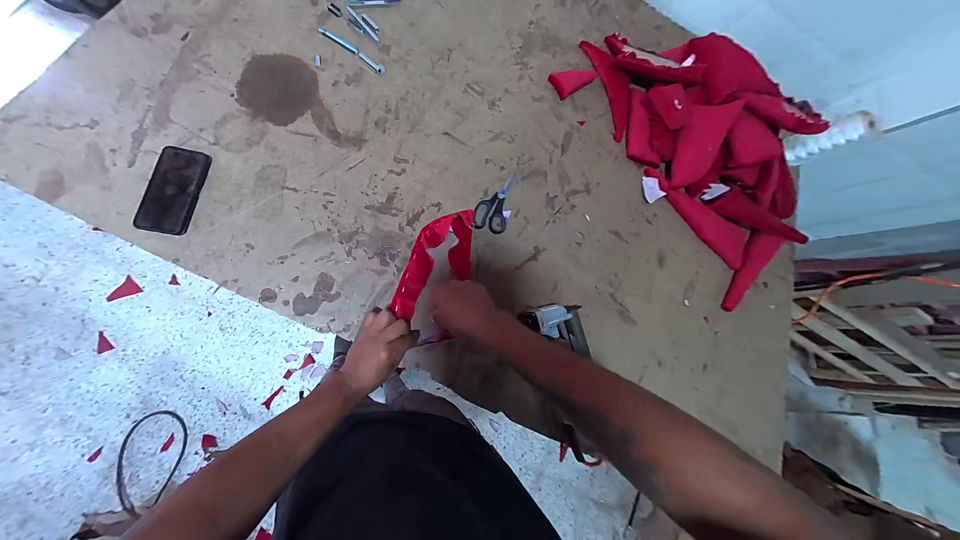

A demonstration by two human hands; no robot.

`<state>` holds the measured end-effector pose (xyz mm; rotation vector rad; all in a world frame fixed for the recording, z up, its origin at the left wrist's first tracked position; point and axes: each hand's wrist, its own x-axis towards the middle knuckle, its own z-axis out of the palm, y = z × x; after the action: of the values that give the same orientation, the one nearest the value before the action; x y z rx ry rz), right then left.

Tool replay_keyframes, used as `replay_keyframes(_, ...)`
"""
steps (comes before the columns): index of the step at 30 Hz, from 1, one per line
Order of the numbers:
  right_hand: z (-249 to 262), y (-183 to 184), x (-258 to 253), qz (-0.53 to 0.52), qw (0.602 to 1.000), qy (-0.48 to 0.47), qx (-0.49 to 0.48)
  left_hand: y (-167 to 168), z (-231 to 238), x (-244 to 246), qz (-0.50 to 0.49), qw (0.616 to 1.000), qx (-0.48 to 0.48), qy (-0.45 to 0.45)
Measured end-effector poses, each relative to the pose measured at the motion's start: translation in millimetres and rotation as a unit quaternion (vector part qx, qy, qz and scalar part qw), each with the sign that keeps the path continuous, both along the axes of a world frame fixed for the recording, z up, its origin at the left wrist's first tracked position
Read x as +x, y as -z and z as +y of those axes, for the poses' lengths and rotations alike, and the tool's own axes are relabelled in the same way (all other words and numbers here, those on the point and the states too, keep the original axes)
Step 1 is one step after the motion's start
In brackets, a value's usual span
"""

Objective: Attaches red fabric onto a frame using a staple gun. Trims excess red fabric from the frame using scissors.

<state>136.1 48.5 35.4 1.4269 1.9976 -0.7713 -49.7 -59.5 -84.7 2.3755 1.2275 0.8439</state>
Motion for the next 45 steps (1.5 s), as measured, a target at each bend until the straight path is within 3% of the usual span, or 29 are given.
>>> replay_keyframes(3,9.8,14.6,-16.2,-0.046,0.997,-0.034,-0.045,0.8,2.6,-0.8,-0.036,0.999,-0.021,0.009)
replay_keyframes(7,3.4,18.5,-18.5,-0.048,0.999,0.009,-0.021,-3.3,9.6,1.1,-0.105,0.992,-0.07,-0.002)
replay_keyframes(12,1.1,16.8,-16.2,-0.032,0.999,0.025,-0.025,-9.8,28.0,-4.2,-0.106,0.982,-0.153,-0.033)
replay_keyframes(18,-8.5,24.6,-4.5,0.018,0.999,0.037,0.022,-24.9,54.2,-6.0,-0.027,0.97,-0.232,-0.065)
replay_keyframes(22,-16.2,25.1,0.5,0.039,0.997,0.05,0.042,-54.8,93.0,-1.1,0.129,0.906,-0.393,-0.09)
replay_keyframes(24,-22.1,30.4,9.2,0.081,0.992,0.082,0.05,-57.9,108.8,2.4,0.224,0.883,-0.409,-0.055)
replay_keyframes(27,-52.5,43.4,44.7,0.227,0.948,0.196,0.104,-59.5,124.7,4.9,0.314,0.852,-0.42,-0.01)
replay_keyframes(29,-91.0,37.3,85.6,0.257,0.9,0.295,0.192,-53.6,131.8,3.2,0.32,0.844,-0.43,0.012)
replay_keyframes(33,-153.8,37.5,181.4,0.129,0.81,0.473,0.321,-43.3,142.4,-5.1,0.301,0.842,-0.444,0.052)
replay_keyframes(35,-168.3,48.7,196.7,0.066,0.809,0.487,0.322,-38.7,146.4,-6.1,0.29,0.84,-0.453,0.073)
replay_keyframes(40,-136.4,59.0,184.9,0.02,0.833,0.463,0.301,-39.3,155.6,-10.7,0.291,0.834,-0.455,0.115)
replay_keyframes(45,-130.8,-6.0,109.5,0.012,0.799,0.56,0.216,-36.5,159.4,-16.6,0.281,0.832,-0.465,0.114)
